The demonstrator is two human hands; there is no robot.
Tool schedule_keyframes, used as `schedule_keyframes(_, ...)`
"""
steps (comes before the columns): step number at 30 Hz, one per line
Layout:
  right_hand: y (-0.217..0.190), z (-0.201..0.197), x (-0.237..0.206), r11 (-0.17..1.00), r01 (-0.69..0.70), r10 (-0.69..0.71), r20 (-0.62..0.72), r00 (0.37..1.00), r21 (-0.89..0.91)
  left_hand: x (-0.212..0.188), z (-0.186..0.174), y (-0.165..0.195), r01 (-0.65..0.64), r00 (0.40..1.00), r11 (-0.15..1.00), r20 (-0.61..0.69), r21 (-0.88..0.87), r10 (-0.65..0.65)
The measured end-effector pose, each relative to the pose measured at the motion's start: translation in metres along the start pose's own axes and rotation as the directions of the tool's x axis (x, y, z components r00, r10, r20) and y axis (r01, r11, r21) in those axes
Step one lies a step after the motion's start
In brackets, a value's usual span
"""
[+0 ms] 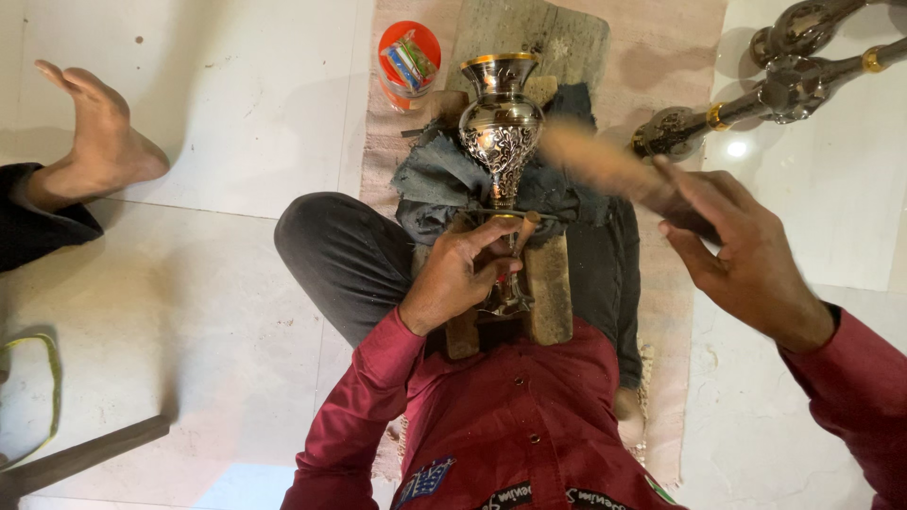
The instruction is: The person sits cross-legged on the floor holding an ornate metal vase against a wooden support on their lap. They hold a small punch against the vase's surface with one hand and repeatedly strike it with a wooden mallet held in the other hand, working over the decorated surface.
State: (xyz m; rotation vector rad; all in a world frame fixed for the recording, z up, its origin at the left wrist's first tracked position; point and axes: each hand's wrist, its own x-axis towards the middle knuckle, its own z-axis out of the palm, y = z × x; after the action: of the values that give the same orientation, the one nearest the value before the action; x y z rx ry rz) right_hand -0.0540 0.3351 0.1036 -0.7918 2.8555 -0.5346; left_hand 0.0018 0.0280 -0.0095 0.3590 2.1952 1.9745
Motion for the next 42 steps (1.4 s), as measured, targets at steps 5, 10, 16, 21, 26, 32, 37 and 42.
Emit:
schedule_keyframes(5, -0.014, -0.012, 0.002, 0.942, 0.148, -0.180, -0.083, 0.980, -0.301, -0.001, 0.000, 0.002, -0.015, 0.999, 0.998, -0.038, 0.055, 0.017)
schedule_keyframes(10, -0.025, -0.018, 0.005, 0.970, -0.005, -0.015, -0.080, 0.997, -0.243, 0.000, 0.000, -0.003, -0.046, 0.998, 0.995, -0.040, 0.084, 0.049)
schedule_keyframes(16, -0.016, -0.013, 0.003, 0.974, 0.134, -0.156, -0.109, 0.982, -0.184, 0.000, 0.001, -0.013, -0.092, 0.996, 0.993, -0.030, -0.078, 0.090)
schedule_keyframes(21, -0.011, -0.006, 0.003, 0.998, 0.054, -0.055, -0.050, 0.997, -0.020, 0.001, -0.002, -0.012, -0.039, 0.999, 0.997, -0.014, 0.062, 0.040)
schedule_keyframes(26, -0.014, -0.008, 0.002, 0.990, 0.085, -0.096, -0.098, 0.990, -0.117, 0.001, -0.004, -0.007, -0.018, 1.000, 1.000, -0.009, 0.024, 0.018)
schedule_keyframes(32, -0.017, -0.011, 0.003, 0.903, 0.167, -0.239, -0.138, 0.961, -0.396, 0.003, -0.006, -0.009, -0.086, 0.996, 0.996, 0.004, 0.015, 0.086)
schedule_keyframes(37, -0.026, -0.013, 0.008, 0.962, 0.091, -0.123, -0.111, 0.986, -0.257, 0.002, -0.008, -0.008, -0.120, 0.992, 0.991, 0.027, -0.053, 0.122)
schedule_keyframes(42, -0.037, -0.017, 0.011, 0.999, -0.027, 0.024, -0.095, 0.995, -0.023, 0.000, -0.008, -0.009, -0.044, 0.999, 0.999, 0.025, -0.006, 0.044)
